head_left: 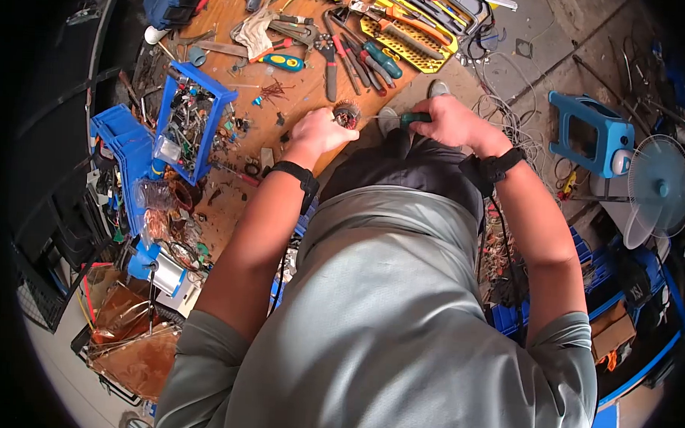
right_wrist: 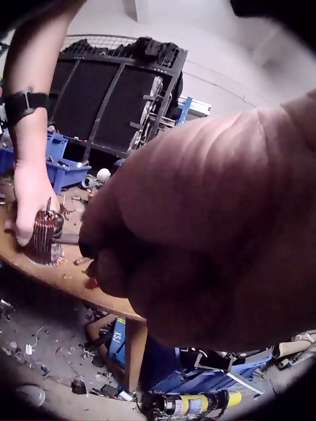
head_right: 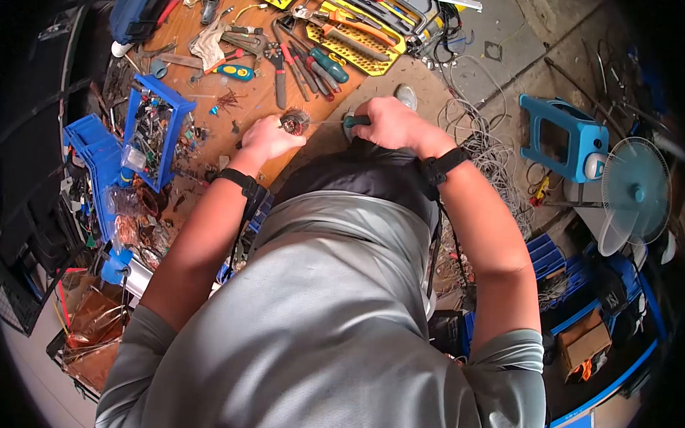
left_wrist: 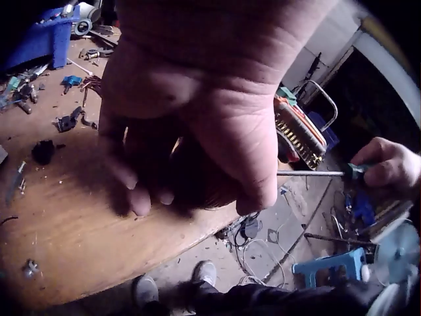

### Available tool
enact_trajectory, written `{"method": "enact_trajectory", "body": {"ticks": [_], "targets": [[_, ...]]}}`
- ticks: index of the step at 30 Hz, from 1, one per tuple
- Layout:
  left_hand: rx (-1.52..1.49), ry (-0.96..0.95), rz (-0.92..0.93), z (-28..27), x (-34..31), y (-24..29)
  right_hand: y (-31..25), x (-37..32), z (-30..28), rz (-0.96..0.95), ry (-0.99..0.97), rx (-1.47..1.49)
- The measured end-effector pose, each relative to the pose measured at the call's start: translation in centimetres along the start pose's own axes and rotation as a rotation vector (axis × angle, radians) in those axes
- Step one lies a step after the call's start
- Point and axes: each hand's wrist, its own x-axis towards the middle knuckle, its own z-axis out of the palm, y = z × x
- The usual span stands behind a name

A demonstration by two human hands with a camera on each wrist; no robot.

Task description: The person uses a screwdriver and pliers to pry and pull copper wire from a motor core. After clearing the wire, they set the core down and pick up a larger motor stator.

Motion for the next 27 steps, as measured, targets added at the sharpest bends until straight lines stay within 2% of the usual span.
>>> {"method": "enact_trajectory", "body": {"ticks": [5, 8, 12, 17, 19, 23, 27], "targets": [[-0.007, -0.015, -0.001, 0.0, 0.0, 0.1, 0.9, 0.1, 0.6, 0.032, -0.039, 0.068], [-0.03, -0.001, 0.005, 0.1, -0.1, 0.0, -0.5, -0.6, 1.4, 0.047, -0.009, 0.052], [-0.004, 0.022, -0.003, 0.3, 0.0, 0.2, -4.5, -1.2, 1.9, 0.11, 0.058, -0.222], [0.006, 0.0, -0.008, 0.6, 0.3, 0.0, -4.0, -2.8, 5.4, 0.125, 0.147, -0.119], [0.023, 0.02, -0.013, 1.0, 0.7, -0.2, -2.8, -2.5, 3.5, 0.088, 0.136, -0.028], [-0.017, 0.032, 0.026, 1.2, 0.9, -0.5, 0.8, 0.6, 0.4, 0.012, -0.005, -0.044], [-0.026, 0.055, 0.018, 1.4, 0.8, -0.4, 0.7, 0.9, -0.5, -0.024, -0.036, -0.072]]}}
